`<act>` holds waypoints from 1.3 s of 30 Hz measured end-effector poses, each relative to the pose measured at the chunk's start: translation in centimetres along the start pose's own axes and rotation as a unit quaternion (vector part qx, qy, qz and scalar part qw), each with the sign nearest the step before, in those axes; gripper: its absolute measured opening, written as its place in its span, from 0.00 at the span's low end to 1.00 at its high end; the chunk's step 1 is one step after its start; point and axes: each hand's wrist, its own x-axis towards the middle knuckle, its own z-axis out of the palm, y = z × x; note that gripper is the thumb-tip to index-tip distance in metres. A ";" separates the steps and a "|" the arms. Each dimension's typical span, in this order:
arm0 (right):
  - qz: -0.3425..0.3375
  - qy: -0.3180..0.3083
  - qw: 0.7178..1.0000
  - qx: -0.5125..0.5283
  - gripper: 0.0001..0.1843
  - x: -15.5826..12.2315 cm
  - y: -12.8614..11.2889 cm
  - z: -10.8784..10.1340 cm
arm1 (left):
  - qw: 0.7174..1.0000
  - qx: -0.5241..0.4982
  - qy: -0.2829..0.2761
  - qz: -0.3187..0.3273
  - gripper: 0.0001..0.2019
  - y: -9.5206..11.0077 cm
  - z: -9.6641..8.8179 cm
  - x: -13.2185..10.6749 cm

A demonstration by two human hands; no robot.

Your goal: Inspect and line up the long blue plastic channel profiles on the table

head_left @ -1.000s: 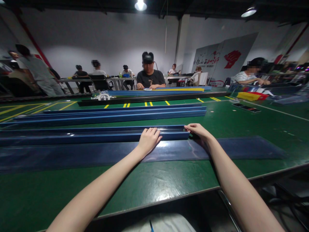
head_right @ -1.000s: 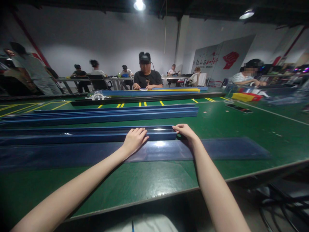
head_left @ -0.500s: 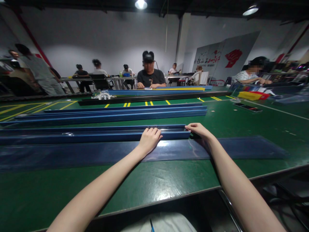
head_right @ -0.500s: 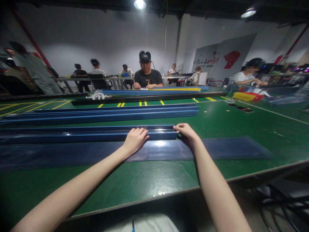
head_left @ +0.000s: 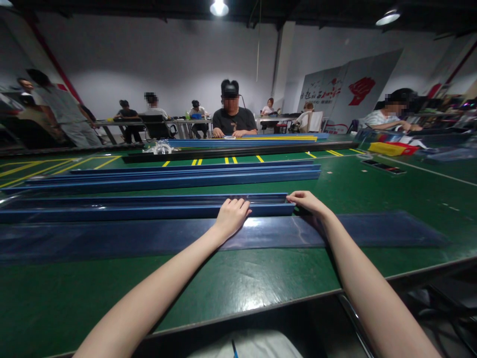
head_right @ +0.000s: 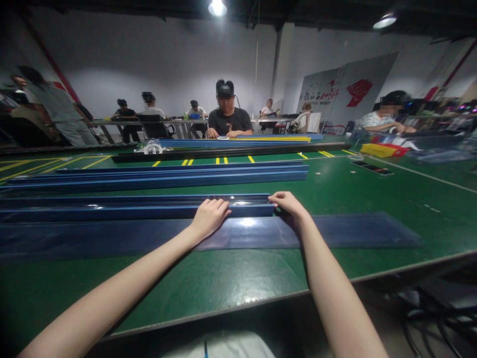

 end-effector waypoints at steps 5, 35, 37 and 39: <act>0.005 -0.003 1.000 -0.009 0.21 0.3 0.4 -0.1 | 1.000 0.004 0.025 0.003 0.08 0.0 0.4 0.0; 0.030 0.037 0.998 -0.039 0.09 1.2 1.6 0.2 | 1.000 -0.006 0.018 0.005 0.07 -0.1 0.6 0.1; 0.033 0.037 0.998 -0.042 0.08 1.2 1.5 0.2 | 1.000 -0.008 0.017 0.004 0.07 -0.1 0.6 0.1; 0.034 0.036 0.997 -0.051 0.08 1.1 1.5 0.1 | 1.000 -0.010 0.017 0.004 0.07 -0.1 0.6 0.1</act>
